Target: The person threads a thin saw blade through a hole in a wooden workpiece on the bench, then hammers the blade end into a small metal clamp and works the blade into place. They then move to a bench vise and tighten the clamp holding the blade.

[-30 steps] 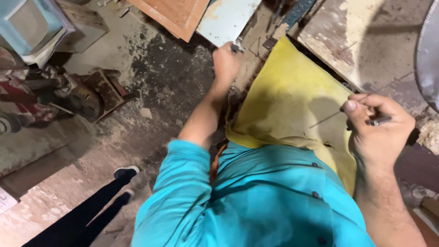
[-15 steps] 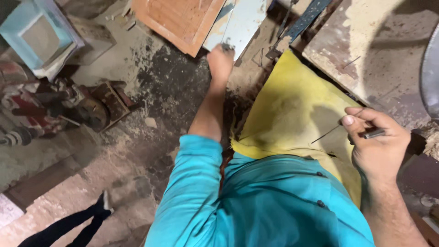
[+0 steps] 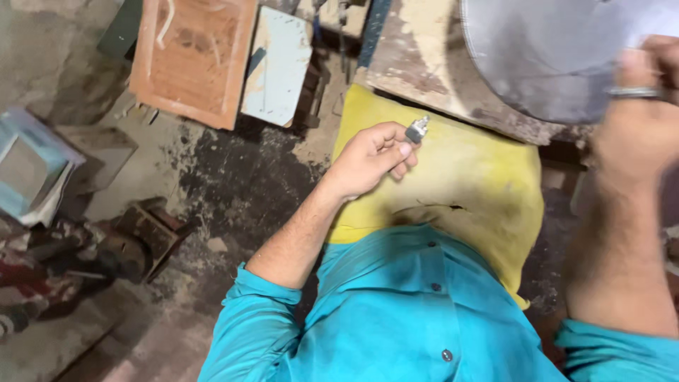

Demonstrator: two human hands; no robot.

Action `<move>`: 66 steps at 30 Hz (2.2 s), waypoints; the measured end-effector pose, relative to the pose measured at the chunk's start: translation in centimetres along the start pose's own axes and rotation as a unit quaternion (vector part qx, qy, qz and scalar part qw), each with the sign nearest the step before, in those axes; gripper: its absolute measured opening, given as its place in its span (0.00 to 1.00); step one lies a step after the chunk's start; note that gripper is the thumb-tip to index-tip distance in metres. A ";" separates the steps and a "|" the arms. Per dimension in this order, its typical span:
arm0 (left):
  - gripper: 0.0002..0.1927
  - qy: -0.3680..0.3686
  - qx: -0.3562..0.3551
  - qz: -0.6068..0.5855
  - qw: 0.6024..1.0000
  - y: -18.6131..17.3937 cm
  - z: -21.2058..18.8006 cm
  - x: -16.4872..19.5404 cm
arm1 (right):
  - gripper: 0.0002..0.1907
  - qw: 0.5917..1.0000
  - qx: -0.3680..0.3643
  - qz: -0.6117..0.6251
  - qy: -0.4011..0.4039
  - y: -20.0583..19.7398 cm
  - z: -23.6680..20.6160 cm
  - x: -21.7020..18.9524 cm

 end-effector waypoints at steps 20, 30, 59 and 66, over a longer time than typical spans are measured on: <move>0.14 -0.008 -0.057 0.008 0.998 12.3 0.8 1.1 | 0.06 0.930 -0.054 0.357 0.061 -3.1 -5.8 -4.3; 0.13 0.000 -0.066 0.032 0.997 13.2 0.5 0.8 | 0.08 0.936 -0.078 0.336 0.075 -3.0 -6.5 -3.8; 0.09 0.000 0.028 0.069 0.997 14.6 0.0 -1.2 | 0.08 0.923 -0.101 0.350 0.124 -1.3 -10.1 0.4; 0.08 0.039 0.051 0.097 0.993 14.7 0.2 -1.9 | 0.08 0.917 -0.094 0.367 0.128 -1.2 -9.8 0.2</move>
Point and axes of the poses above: each hand's wrist, its own z-axis towards the middle knuckle, its own y-axis out of the palm, x = y × z, the point moved 3 cm from there along z, towards the middle knuckle, and after that the axes turned 1 degree about y, right-handed, at the moved point
